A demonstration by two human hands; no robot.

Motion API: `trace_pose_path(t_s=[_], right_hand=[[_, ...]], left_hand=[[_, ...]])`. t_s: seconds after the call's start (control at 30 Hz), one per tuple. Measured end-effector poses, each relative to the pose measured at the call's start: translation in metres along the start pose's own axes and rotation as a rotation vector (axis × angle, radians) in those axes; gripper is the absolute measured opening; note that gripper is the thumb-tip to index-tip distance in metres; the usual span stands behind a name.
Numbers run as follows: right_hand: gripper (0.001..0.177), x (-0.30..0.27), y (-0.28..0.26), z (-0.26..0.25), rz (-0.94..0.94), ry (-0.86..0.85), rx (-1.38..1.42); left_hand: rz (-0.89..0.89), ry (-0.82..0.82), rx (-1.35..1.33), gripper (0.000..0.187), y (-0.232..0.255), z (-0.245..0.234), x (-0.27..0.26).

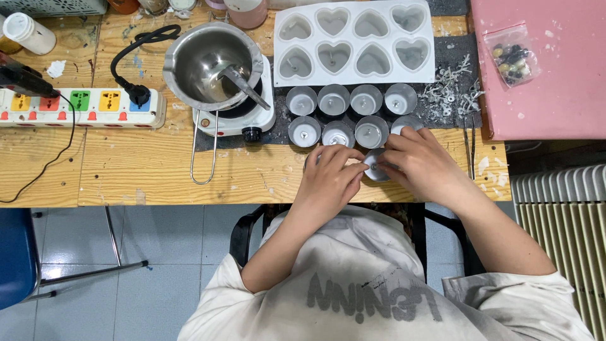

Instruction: Placing pre-cut wicks into small metal candle tins at a workbench.

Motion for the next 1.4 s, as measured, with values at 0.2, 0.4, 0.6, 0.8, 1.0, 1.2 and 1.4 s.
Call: trace_pose_path(t_s=[0.2, 0.4, 0.6, 0.8, 1.0, 1.2, 1.4], right_hand=[[0.016, 0.001, 0.004, 0.008, 0.018, -0.044, -0.045], [0.015, 0.002, 0.002, 0.006, 0.033, -0.053, -0.051], [0.012, 0.007, 0.002, 0.013, -0.024, -0.054, -0.067], [0.013, 0.013, -0.009, 0.008, -0.070, -0.083, -0.131], [0.017, 0.016, -0.007, 0.016, -0.126, -0.096, -0.166], [0.014, 0.017, -0.008, 0.011, -0.112, -0.111, -0.196], [0.012, 0.018, -0.009, 0.010, -0.117, -0.114, -0.195]], left_hand=[[0.012, -0.030, -0.011, 0.026, 0.003, 0.003, 0.003], [0.023, -0.052, 0.018, 0.027, 0.002, 0.007, 0.002], [0.021, -0.053, 0.017, 0.029, 0.001, 0.008, 0.000], [0.013, -0.048, 0.019, 0.028, 0.001, 0.005, 0.000], [-0.002, -0.030, 0.007, 0.028, 0.000, 0.004, -0.001], [0.003, -0.037, 0.007, 0.029, 0.001, 0.001, 0.000], [0.026, -0.040, 0.016, 0.025, 0.001, 0.008, -0.001]])
Point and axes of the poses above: each hand's wrist, its own x-axis towards the middle knuckle, its own z-axis out of the palm, y = z × x, the point moved 5 cm from there along x, towards the middle knuckle, and after that the axes turned 15 degrees about z, right-handed, at the moved point
